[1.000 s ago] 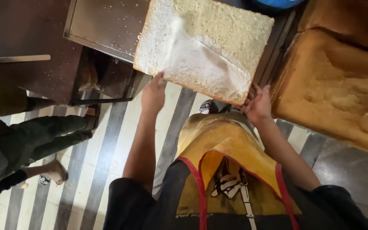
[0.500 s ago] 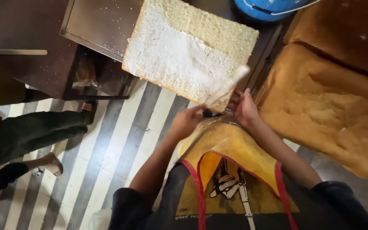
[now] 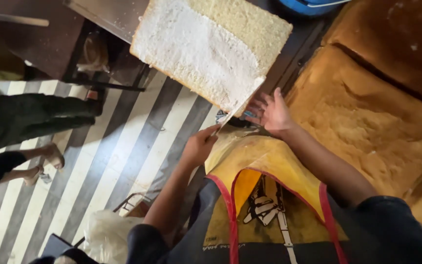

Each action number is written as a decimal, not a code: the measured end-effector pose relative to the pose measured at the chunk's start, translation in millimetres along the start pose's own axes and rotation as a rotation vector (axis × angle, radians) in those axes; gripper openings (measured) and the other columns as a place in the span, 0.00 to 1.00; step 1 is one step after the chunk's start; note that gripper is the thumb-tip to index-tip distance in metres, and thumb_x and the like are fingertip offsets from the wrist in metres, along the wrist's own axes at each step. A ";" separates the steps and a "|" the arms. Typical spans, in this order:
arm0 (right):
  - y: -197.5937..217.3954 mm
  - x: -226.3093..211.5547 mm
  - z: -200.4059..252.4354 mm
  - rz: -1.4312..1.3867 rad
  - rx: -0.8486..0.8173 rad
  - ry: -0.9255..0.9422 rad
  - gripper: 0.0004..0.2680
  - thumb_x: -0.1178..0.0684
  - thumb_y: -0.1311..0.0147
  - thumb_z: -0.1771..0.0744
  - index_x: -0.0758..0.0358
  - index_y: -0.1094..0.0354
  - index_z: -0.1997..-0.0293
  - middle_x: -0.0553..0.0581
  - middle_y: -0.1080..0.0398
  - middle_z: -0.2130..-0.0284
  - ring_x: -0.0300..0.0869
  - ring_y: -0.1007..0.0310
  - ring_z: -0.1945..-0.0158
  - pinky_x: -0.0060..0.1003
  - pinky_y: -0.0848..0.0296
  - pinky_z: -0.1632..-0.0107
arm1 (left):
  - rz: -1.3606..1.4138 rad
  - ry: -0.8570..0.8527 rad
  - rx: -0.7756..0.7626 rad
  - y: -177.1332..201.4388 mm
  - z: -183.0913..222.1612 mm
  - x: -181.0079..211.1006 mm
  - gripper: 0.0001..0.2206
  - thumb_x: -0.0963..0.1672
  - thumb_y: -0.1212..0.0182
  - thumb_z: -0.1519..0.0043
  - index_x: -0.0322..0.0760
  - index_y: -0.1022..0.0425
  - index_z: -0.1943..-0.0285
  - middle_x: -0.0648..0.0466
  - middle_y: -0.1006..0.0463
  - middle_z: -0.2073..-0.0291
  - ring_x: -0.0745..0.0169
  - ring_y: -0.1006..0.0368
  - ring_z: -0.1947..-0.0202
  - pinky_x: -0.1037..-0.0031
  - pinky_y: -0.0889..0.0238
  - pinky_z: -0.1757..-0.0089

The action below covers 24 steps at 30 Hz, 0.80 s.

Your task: Spreading cream onto a cake layer and stacking a second layer on top.

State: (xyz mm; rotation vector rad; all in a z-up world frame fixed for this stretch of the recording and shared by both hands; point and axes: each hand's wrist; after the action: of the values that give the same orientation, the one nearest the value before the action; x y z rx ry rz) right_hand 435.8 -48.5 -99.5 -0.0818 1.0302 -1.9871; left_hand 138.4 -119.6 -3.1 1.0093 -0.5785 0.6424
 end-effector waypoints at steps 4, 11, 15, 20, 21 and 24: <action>-4.0 -1.2 -5.7 0.061 0.038 -0.018 0.34 0.22 0.63 0.34 0.53 0.55 0.25 0.60 0.39 0.35 0.53 0.33 0.39 0.58 0.31 0.40 | 0.182 0.021 0.295 20.1 13.0 -56.4 0.15 0.43 0.44 0.34 0.50 0.24 0.38 0.43 0.17 0.51 0.43 0.22 0.57 0.61 0.28 0.55; -0.9 -0.8 -11.1 0.137 0.028 -0.010 0.30 0.25 0.65 0.32 0.54 0.51 0.27 0.58 0.39 0.34 0.52 0.36 0.35 0.58 0.35 0.38 | -0.345 0.179 0.373 35.2 39.6 -37.2 0.16 0.44 0.46 0.33 0.54 0.24 0.37 0.45 0.22 0.63 0.41 0.24 0.64 0.53 0.30 0.63; -0.9 2.2 -12.3 0.142 0.052 0.000 0.28 0.26 0.64 0.32 0.53 0.48 0.29 0.56 0.38 0.36 0.50 0.35 0.36 0.57 0.35 0.38 | -0.481 0.038 0.332 35.3 45.1 -54.0 0.15 0.45 0.48 0.33 0.60 0.21 0.41 0.49 0.23 0.66 0.45 0.24 0.67 0.54 0.30 0.66; -2.5 7.8 -6.7 0.135 0.077 0.043 0.26 0.27 0.64 0.30 0.54 0.45 0.30 0.54 0.36 0.39 0.48 0.34 0.38 0.56 0.34 0.38 | -0.590 0.347 0.295 90.5 9.1 -139.4 0.19 0.57 0.49 0.26 0.44 0.22 0.55 0.54 0.24 0.65 0.57 0.25 0.67 0.61 0.30 0.64; -2.7 9.0 -6.5 0.128 0.088 0.053 0.25 0.28 0.64 0.30 0.53 0.44 0.31 0.54 0.35 0.40 0.48 0.33 0.39 0.56 0.33 0.39 | -0.770 0.175 0.388 113.8 5.1 -144.9 0.11 0.51 0.48 0.30 0.51 0.21 0.49 0.53 0.25 0.65 0.53 0.26 0.66 0.60 0.30 0.66; -3.5 15.9 -5.4 0.118 0.126 0.097 0.24 0.29 0.65 0.29 0.53 0.43 0.33 0.53 0.33 0.42 0.47 0.32 0.41 0.55 0.32 0.40 | -0.941 -0.056 0.519 168.6 -11.8 -158.3 0.16 0.44 0.47 0.33 0.57 0.21 0.39 0.51 0.26 0.63 0.47 0.26 0.64 0.58 0.31 0.67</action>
State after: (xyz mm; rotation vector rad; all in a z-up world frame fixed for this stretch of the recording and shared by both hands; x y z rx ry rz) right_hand 421.5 -55.6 -105.5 0.1422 0.9461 -1.9584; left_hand -88.8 -78.8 -21.8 1.6235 0.0719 -0.0960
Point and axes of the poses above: each hand's wrist, its own z-axis away from the middle knuckle, its own y-axis out of the back of the hand, x = y × z
